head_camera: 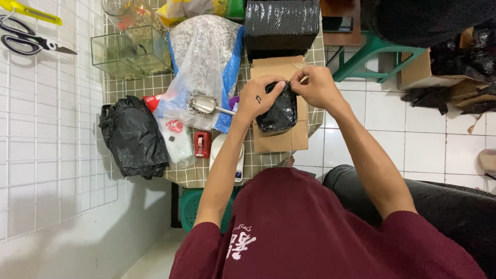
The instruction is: Wrapping a package in bubble wrap and portioning small items into bags using a scoop and scale
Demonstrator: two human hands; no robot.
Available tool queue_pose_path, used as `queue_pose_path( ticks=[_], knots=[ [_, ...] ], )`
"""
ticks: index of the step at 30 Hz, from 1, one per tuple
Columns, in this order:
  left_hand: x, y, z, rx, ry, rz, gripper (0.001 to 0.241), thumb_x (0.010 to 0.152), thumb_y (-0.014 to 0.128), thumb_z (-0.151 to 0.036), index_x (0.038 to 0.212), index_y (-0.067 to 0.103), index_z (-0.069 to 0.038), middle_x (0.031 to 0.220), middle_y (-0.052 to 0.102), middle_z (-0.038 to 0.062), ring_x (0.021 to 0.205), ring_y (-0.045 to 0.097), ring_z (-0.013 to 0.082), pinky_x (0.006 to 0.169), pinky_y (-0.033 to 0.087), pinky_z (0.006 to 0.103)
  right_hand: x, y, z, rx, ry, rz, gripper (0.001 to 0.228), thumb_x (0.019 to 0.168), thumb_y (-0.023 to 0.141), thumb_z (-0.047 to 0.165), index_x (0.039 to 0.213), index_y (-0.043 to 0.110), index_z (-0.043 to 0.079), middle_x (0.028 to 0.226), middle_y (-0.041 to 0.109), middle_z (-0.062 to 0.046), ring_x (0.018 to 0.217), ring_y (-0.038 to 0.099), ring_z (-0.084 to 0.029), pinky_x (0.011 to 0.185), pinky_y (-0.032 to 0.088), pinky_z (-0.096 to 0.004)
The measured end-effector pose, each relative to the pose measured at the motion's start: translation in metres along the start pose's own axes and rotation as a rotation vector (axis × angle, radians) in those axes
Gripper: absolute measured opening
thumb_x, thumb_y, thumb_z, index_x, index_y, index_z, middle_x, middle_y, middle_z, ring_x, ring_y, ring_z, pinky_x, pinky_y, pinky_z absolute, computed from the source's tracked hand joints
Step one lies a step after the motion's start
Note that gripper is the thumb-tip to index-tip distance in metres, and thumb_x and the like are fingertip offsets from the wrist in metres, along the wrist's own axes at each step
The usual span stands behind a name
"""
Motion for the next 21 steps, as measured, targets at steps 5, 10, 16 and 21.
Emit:
queue_pose_path(
  ticks=[5,10,16,21],
  knots=[
    [0.005,0.003,0.005,-0.018,-0.012,0.019,0.035,0.104,0.057,-0.042,0.120,0.077,-0.018,0.106,0.078,0.017,0.098,0.073,0.0416,0.081,0.060,0.0517,0.002,0.004,0.002,-0.123,-0.142,-0.043,0.010,0.089,0.073,0.008,0.082,0.070,0.001,0.095,0.071,-0.015,0.074,0.076,-0.028,0.060,0.058,-0.034],
    [-0.002,-0.008,-0.016,0.063,-0.005,0.041,0.034,0.101,0.061,-0.038,0.117,0.076,-0.012,0.108,0.076,0.019,0.102,0.071,0.0444,0.082,0.058,0.0563,-0.011,0.014,0.014,-0.490,-0.390,-0.034,0.014,0.094,0.067,0.010,0.090,0.063,-0.002,0.105,0.064,-0.015,0.079,0.073,-0.042,0.067,0.062,-0.046],
    [0.010,-0.002,-0.010,0.143,0.064,0.119,0.029,0.101,0.062,-0.032,0.118,0.077,-0.014,0.110,0.077,0.017,0.104,0.070,0.0450,0.086,0.056,0.0578,-0.035,0.004,0.040,-0.350,-0.454,-0.027,0.005,0.097,0.066,0.002,0.101,0.068,0.000,0.112,0.065,-0.010,0.085,0.074,-0.040,0.072,0.062,-0.041],
    [0.017,0.004,0.006,-0.055,0.056,0.056,0.024,0.100,0.067,-0.036,0.116,0.080,-0.024,0.107,0.079,0.007,0.103,0.073,0.0373,0.086,0.058,0.0466,-0.057,0.001,0.000,0.584,0.268,-0.012,0.022,0.094,0.073,0.007,0.107,0.068,-0.010,0.095,0.064,-0.018,0.089,0.074,-0.031,0.084,0.065,-0.047]
  ],
)
Point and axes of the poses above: each hand's wrist, its own x-axis towards the middle knuckle, its own y-axis out of the palm, z = x × y, the point moved 6 cm from there along x, towards the middle knuckle
